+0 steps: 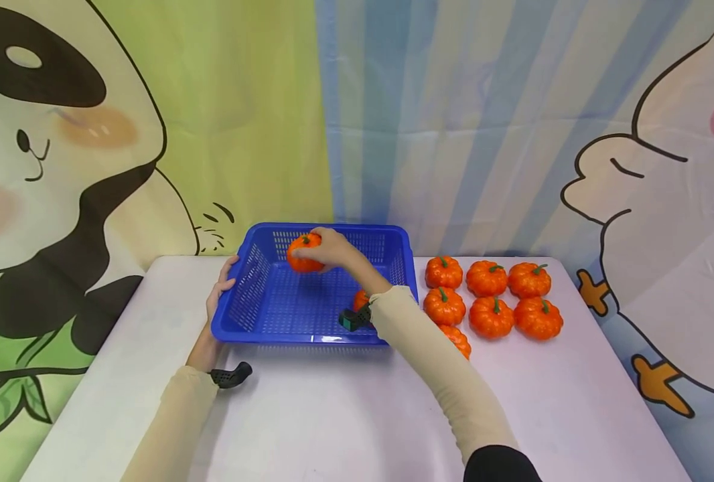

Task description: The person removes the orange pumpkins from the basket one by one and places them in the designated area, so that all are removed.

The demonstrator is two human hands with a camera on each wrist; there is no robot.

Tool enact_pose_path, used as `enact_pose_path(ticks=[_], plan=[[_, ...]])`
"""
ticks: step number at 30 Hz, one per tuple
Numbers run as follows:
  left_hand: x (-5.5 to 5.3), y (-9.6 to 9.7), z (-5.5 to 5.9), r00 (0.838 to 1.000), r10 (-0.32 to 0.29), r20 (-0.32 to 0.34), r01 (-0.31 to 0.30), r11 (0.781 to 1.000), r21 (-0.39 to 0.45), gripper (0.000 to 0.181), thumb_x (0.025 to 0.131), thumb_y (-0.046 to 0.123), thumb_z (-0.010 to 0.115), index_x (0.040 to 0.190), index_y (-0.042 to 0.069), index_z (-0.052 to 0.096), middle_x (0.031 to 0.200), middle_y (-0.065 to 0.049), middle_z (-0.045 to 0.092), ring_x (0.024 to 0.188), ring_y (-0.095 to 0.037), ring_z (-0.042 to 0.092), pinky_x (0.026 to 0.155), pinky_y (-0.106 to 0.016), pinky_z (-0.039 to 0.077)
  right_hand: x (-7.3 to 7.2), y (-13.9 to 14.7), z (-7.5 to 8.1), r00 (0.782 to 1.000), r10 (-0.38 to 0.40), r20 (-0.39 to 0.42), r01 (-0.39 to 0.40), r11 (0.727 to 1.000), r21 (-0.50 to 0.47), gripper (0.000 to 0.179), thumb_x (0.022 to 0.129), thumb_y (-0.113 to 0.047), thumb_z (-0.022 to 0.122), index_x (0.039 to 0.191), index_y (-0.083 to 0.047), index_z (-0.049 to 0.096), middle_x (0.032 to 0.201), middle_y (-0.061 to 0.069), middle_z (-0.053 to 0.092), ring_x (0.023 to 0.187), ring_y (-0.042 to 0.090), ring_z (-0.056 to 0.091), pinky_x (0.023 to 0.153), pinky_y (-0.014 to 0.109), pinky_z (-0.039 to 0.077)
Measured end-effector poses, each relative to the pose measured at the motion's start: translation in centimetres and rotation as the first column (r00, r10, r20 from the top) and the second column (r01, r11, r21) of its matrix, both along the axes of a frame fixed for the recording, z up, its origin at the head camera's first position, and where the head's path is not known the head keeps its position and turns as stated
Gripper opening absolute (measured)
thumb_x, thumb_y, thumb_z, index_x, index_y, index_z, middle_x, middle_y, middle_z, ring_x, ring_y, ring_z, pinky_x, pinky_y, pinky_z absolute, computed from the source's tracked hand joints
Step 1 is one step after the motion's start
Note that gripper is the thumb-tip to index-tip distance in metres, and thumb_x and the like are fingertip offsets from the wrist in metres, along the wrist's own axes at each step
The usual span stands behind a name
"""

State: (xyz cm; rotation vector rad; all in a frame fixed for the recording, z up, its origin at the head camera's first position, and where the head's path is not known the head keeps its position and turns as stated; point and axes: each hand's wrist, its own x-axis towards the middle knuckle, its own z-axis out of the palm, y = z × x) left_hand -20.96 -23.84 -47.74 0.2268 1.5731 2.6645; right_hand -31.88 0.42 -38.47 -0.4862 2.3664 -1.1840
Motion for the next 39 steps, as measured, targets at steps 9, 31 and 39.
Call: enact_pose_path(ticks=[9,31,39], plan=[[0.1,-0.2,0.1,1.0,-0.012,0.014,0.013,1.0,-0.023,0.055,0.099,0.009,0.007,0.152,0.024,0.007,0.161,-0.013,0.002,0.12,-0.017,0.045,0.087,-0.027,0.05,2.5,3.4,2.4,0.999,0.02,-0.041,-0.025,0.993,-0.112,0.067,0.09,-0.039,0.065,0.15,-0.024,0.037,0.142,0.011,0.044,0.113,0.029,0.057,0.078,0.036,0.058],[0.1,0.0,0.6,1.0,0.0,0.005,0.0,1.0,-0.003,0.054,0.099,0.008,0.008,0.152,0.02,0.008,0.161,-0.008,0.003,0.129,-0.022,0.035,0.093,-0.028,0.045,9.2,14.5,1.4,0.936,-0.287,-0.205,0.271,0.957,-0.102,0.086,0.082,-0.047,0.073,0.152,-0.035,0.026,0.158,0.011,0.026,0.136,0.038,0.04,0.103,0.058,0.041],[0.0,0.0,0.1,1.0,0.019,-0.009,-0.02,0.998,-0.053,0.055,0.098,0.012,0.015,0.151,0.024,0.014,0.162,-0.005,0.006,0.137,-0.03,0.025,0.097,-0.03,0.043,12.4,20.0,0.4,0.879,-0.39,-0.275,0.382,0.92,-0.085,0.085,0.083,-0.045,0.072,0.153,-0.025,0.028,0.155,0.018,0.028,0.134,0.044,0.039,0.098,0.061,0.044]])
